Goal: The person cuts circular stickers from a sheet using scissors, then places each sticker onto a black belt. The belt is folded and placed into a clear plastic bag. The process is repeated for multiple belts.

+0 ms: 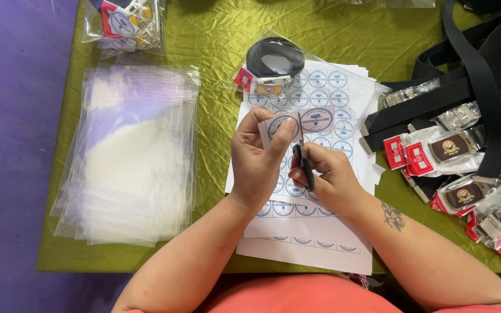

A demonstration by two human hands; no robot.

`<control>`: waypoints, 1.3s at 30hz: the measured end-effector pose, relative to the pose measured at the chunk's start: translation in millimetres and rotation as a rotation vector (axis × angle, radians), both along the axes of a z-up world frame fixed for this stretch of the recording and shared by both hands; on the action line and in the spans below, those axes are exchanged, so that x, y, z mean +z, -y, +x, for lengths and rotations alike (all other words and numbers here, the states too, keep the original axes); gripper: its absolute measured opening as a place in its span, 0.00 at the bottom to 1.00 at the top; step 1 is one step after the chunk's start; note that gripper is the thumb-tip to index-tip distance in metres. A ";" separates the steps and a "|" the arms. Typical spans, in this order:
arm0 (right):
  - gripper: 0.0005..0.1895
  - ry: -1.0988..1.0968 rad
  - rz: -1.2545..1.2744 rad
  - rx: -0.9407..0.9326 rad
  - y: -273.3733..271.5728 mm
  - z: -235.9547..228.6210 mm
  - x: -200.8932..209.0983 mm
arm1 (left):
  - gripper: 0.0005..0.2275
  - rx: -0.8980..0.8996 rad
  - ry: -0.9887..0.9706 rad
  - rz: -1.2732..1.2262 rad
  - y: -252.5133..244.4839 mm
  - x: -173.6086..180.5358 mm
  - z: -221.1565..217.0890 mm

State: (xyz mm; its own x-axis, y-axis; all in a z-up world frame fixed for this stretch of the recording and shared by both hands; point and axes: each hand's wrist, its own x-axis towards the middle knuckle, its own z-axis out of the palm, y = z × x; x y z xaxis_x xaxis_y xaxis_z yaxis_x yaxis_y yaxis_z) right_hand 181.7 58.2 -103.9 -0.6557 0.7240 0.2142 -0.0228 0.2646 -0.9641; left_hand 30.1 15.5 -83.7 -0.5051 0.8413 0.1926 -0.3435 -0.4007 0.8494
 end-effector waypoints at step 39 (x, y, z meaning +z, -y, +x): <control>0.10 0.796 0.476 0.083 -4.2 10.6 57.7 | 0.10 0.220 -0.128 -0.052 -15.3 10.2 -22.1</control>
